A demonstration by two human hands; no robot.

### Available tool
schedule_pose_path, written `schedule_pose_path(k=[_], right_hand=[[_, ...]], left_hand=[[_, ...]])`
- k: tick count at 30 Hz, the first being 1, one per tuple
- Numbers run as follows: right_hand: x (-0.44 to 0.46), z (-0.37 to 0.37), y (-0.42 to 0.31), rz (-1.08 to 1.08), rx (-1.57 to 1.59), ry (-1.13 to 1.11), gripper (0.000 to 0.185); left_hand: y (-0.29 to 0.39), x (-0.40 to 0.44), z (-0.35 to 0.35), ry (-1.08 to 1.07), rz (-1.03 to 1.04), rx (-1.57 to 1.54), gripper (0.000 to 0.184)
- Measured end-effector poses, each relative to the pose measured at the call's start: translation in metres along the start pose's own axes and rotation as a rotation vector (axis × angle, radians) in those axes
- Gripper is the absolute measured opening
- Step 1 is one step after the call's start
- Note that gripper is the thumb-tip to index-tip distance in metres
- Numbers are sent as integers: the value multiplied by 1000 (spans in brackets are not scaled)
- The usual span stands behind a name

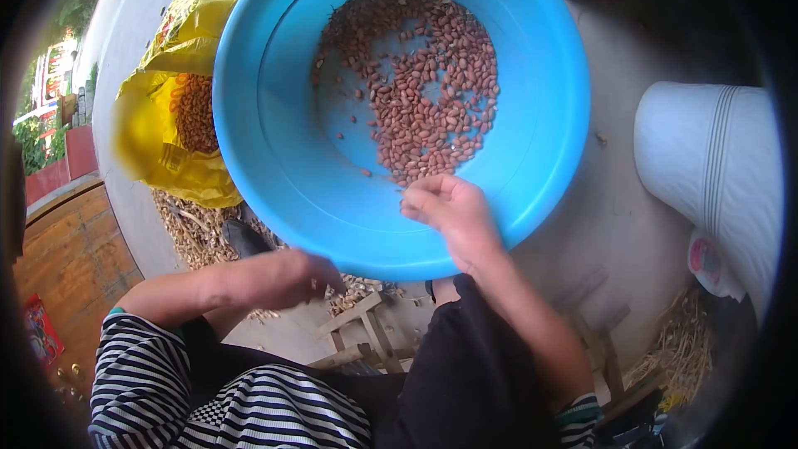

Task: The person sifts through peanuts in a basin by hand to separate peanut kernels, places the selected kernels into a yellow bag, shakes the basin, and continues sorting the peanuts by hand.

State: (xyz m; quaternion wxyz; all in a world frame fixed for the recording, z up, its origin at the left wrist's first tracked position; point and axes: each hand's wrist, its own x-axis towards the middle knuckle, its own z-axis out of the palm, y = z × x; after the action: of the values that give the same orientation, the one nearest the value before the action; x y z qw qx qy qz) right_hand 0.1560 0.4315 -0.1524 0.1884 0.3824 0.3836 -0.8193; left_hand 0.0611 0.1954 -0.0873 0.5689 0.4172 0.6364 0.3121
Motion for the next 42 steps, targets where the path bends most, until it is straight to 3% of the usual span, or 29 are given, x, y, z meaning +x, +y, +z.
schedule_pose_path(k=[1, 3, 5, 7, 12, 16, 18, 19, 21, 24, 27, 31, 37, 38, 39, 41, 42], right_hand=[[1, 0, 2, -41, 107, 46, 15], [4, -2, 4, -54, 128, 70, 13], [5, -4, 4, -92, 199, 134, 14], [6, -6, 5, -99, 218, 149, 15], [8, -9, 6, -101, 271, 154, 17], [7, -8, 5, -95, 292, 148, 17], [7, -9, 5, -96, 305, 140, 17], [7, -10, 5, -96, 308, 134, 17], [7, -10, 5, -97, 316, 123, 17], [7, -10, 6, -99, 326, 123, 16], [7, -10, 6, -92, 339, 112, 16], [10, -11, 8, -83, 315, 117, 17], [10, -2, 7, -85, 159, 127, 22], [9, -3, 8, -77, 179, 93, 24], [8, -6, 9, -83, 175, 121, 24], [10, -10, 10, -70, 372, -85, 24], [9, -10, 8, -92, 370, -89, 24]], left_hand=[[-2, -4, 7, -67, 177, 98, 16], [-7, 3, 7, -66, 92, 73, 17], [1, 29, -13, 315, -255, -3, 14], [-33, 62, -19, 582, -159, 178, 12], [-97, 143, -14, 914, -161, 259, 9], [-119, 156, -20, 853, -166, 384, 10], [-104, 146, -29, 830, -231, 51, 13], [-93, 137, -35, 829, -232, 54, 13], [-69, 112, -46, 682, -404, -300, 16], [-40, 66, -55, 342, -392, -381, 13], [-15, 34, -49, 173, -455, -412, 15], [-22, 33, -43, 266, -446, -513, 18], [-16, 89, -28, 598, -223, -449, 14], [-17, 97, -23, 610, -158, -276, 10], [-17, 106, -16, 592, -139, -290, 10], [-13, 116, -6, 674, 171, 171, 11], [-5, 119, 2, 700, 152, 101, 13]])
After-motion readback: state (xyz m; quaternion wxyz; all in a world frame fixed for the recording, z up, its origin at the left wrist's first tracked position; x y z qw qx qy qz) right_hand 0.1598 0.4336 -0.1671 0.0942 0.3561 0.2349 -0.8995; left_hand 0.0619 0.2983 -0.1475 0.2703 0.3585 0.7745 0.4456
